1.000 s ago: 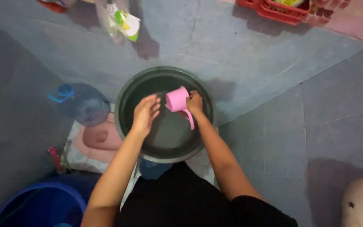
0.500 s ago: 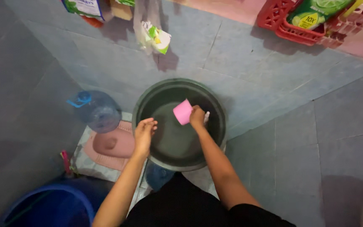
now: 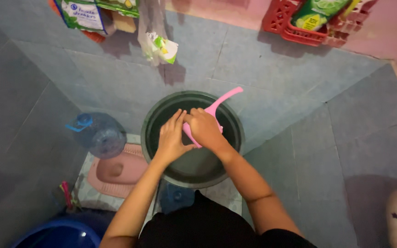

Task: The person organizes various toiletries and bathroom items from a green basin onto a wall-mounted wire rack. They place shampoo sachets, a toothbrush, toothpaste, a comb, scissors, and a pink cup onto the rack or hooks, arranging them systematically.

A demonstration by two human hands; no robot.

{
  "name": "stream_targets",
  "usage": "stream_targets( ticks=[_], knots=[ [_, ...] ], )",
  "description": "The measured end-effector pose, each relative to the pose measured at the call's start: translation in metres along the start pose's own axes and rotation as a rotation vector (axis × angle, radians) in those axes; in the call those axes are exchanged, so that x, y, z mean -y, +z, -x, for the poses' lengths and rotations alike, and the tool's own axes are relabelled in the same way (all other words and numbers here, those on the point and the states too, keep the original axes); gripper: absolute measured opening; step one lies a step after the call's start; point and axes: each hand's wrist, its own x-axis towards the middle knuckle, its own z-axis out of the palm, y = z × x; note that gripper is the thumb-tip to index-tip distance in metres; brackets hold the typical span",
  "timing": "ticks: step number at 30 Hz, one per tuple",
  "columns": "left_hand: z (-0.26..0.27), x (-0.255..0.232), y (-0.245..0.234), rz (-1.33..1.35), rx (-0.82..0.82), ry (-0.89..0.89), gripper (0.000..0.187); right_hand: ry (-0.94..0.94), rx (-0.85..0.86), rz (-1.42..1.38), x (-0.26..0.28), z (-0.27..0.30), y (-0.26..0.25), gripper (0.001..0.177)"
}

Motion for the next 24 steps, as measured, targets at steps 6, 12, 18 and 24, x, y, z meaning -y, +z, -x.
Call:
stream_targets(
  ticks=[6,12,18,24],
  knots=[
    [0.000,-0.020,0.026,0.299,-0.201,0.005,0.148,0.007,-0.064,0.159,0.020,-0.022,-0.021,0.009],
    [-0.017,-0.023,0.050,0.264,-0.200,-0.141,0.099,0.035,-0.154,0.201,0.032,-0.038,-0.032,0.022],
    [-0.052,0.001,0.063,1.029,-0.317,-0.096,0.118,-0.024,-0.573,0.149,0.010,-0.025,-0.056,0.037],
    [-0.105,0.004,0.042,1.160,-0.245,0.038,0.119,0.376,-0.573,-0.610,-0.050,-0.005,-0.057,0.082]
  ],
)
